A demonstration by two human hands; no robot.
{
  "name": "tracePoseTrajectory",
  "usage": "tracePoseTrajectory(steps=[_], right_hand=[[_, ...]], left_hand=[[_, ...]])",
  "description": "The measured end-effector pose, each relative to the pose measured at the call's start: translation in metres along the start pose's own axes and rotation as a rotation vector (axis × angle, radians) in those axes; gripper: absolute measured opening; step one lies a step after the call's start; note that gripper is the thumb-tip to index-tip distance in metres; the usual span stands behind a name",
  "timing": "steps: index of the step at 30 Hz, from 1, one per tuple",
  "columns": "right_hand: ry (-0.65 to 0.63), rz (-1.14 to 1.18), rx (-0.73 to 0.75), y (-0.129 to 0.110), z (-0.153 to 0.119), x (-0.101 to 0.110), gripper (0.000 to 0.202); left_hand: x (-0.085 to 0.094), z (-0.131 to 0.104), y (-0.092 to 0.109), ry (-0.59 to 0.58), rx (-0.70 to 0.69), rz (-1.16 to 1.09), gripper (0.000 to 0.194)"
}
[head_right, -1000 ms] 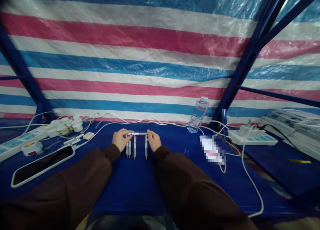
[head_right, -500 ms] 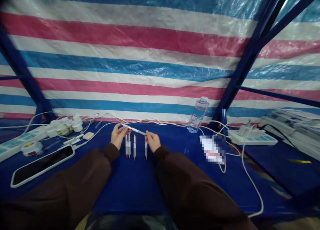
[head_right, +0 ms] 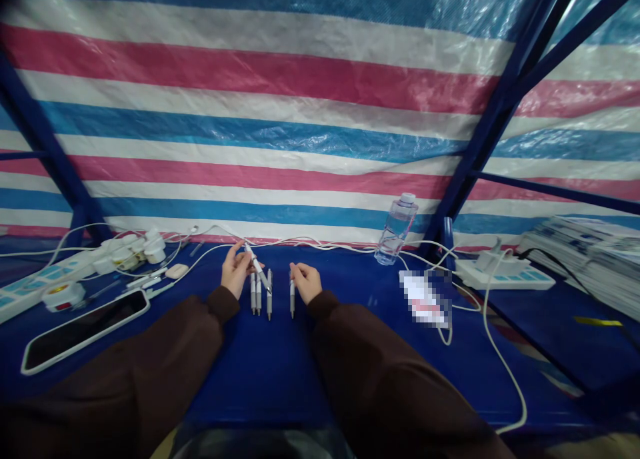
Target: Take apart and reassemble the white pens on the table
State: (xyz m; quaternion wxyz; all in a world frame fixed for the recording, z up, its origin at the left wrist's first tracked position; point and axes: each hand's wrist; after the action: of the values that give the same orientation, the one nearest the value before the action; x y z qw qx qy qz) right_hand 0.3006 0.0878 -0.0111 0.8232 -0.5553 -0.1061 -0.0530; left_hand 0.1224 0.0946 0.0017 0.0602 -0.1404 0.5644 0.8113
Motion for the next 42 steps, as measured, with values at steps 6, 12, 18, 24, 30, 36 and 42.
tracePoseTrajectory(steps=[6, 12, 18, 24, 30, 36, 42], right_hand=[[0.012, 0.021, -0.019, -0.0028, 0.0000, 0.0002, 0.041], [0.016, 0.017, -0.018, -0.0006, 0.0011, -0.0002, 0.040], [0.019, 0.007, -0.018, -0.0015, 0.0009, 0.0001, 0.039], [0.034, -0.005, -0.014, -0.0016, 0.0010, 0.0001, 0.040], [0.034, 0.003, -0.031, -0.0051, 0.0005, 0.0004, 0.039], [0.032, -0.008, -0.028, -0.0021, 0.0013, 0.0000, 0.039], [0.035, -0.313, 0.144, -0.0069, -0.0042, 0.0013, 0.036]], left_hand=[[-0.0006, -0.0001, 0.0006, -0.007, -0.002, -0.006, 0.047], [-0.0023, -0.0009, 0.0023, -0.017, -0.018, -0.049, 0.047], [-0.0022, -0.0011, 0.0018, -0.033, -0.037, -0.053, 0.045], [-0.0030, -0.0014, 0.0022, -0.024, -0.020, -0.069, 0.055], [-0.0032, -0.0017, 0.0021, -0.023, -0.025, -0.072, 0.054], [-0.0030, -0.0009, 0.0019, -0.020, -0.016, -0.064, 0.053], [-0.0059, -0.0026, 0.0048, -0.032, -0.011, -0.065, 0.052]])
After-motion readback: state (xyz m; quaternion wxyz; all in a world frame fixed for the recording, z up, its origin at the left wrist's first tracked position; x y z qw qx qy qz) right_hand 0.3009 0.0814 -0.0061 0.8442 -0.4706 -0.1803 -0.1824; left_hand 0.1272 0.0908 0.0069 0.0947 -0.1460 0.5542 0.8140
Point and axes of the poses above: each hand's wrist, its own z-axis towards the middle knuckle, its own x-axis out of the back of the hand, y = z × x, and after that the axes turned 4 degrees about -y, right-handed
